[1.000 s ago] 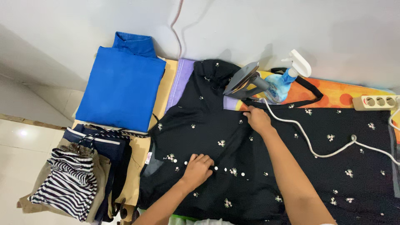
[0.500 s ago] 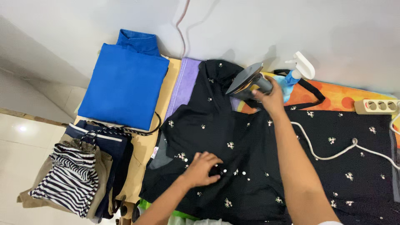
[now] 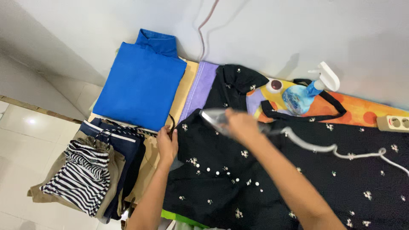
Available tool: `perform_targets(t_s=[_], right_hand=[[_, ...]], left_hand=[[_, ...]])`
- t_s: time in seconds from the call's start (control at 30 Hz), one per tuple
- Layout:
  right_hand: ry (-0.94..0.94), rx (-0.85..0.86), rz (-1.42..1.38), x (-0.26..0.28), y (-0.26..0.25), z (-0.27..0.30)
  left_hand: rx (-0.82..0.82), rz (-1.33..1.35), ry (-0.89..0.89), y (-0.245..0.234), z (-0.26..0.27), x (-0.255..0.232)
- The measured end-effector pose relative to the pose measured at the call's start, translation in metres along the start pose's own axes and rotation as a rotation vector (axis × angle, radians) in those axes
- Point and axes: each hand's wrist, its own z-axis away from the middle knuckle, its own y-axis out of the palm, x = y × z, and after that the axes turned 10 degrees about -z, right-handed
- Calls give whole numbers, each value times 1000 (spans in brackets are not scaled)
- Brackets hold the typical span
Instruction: The person irons a black floral dress on a table, smoothing the fabric and using a spray bottle to moisten it. They repeatedly adjust the dress, fold sections, and iron different areas including the sleeves and body.
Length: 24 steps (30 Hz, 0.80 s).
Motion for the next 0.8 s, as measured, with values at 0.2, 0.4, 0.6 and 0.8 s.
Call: perform_targets(t_s=[0.2, 0.4, 0.6, 0.8], right_hand=[[-32, 118, -149, 68, 81, 2], [67, -13, -177, 70, 94, -34], [73, 11, -235, 71, 85, -50], [153, -39, -251, 73, 90, -56]], left_hand=[[10, -17, -11, 22, 0, 21], [39, -67, -63, 15, -3, 13], [78, 19, -107, 5, -3, 10], [73, 49, -111, 10, -3, 18]])
